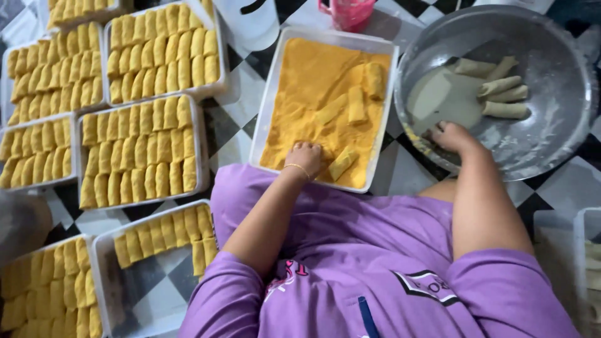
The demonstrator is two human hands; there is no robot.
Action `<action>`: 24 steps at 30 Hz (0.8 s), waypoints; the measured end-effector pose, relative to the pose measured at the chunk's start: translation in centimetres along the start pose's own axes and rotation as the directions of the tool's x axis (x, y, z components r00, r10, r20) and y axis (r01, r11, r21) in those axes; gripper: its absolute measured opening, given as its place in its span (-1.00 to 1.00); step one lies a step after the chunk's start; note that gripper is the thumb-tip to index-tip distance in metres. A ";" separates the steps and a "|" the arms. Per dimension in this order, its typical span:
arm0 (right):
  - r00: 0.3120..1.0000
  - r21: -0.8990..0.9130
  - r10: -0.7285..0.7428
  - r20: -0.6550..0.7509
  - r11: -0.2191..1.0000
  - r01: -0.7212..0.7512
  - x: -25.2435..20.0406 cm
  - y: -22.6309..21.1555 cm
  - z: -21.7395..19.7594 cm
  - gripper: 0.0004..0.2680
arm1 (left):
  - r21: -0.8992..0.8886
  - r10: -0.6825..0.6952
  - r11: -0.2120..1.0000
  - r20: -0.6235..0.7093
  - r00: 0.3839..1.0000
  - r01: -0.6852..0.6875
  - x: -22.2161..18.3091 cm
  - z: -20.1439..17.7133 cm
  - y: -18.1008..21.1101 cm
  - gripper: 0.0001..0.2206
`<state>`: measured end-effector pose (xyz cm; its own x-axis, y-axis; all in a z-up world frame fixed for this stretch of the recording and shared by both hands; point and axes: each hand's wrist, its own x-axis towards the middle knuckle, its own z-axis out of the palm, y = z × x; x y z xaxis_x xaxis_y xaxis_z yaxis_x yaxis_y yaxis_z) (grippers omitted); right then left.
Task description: A person is manually coating rolled food items by dipping them in a liquid batter and then rolling them in yellow breadcrumbs.
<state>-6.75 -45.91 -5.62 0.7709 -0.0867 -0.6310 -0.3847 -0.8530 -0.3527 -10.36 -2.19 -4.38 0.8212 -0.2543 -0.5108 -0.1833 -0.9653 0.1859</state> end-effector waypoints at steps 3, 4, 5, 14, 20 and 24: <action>1.000 0.015 -0.005 0.029 1.000 0.005 -5.6 -4.3 -2.7 -0.51 | -0.024 -0.086 0.996 0.007 0.996 0.087 2.8 1.6 -0.6 -0.41; 1.000 0.025 -0.002 0.026 1.000 0.002 -5.3 -4.0 -2.8 -0.51 | -0.015 -0.082 0.997 0.008 0.997 0.082 1.8 0.5 0.2 -0.41; 1.000 0.015 -0.013 0.029 1.000 0.012 -5.1 -3.8 -2.8 -0.50 | -0.162 -0.092 0.983 -0.014 0.996 0.088 0.8 -0.7 0.9 -0.46; 1.000 -0.010 -0.028 0.010 1.000 0.028 -4.3 -3.4 -2.1 -0.49 | -0.293 -0.121 0.945 0.092 0.988 0.143 -0.6 -4.2 8.3 -0.45; 0.999 -0.039 -0.049 -0.004 0.998 0.049 -0.6 -1.1 -0.8 -0.43 | -0.197 -0.077 0.976 0.093 0.993 0.094 -2.4 -4.4 9.5 -0.45; 0.999 -0.034 -0.041 0.020 0.999 0.042 -1.5 -1.6 -1.2 -0.39 | -0.257 0.007 0.966 0.081 0.997 0.014 -3.1 -3.8 8.6 -0.54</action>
<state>-6.64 -45.05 -3.29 0.7759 -0.0415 -0.6295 -0.3349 -0.8727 -0.3552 -12.39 -9.49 2.00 0.7734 -0.2649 -0.5759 -0.0268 -0.9213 0.3878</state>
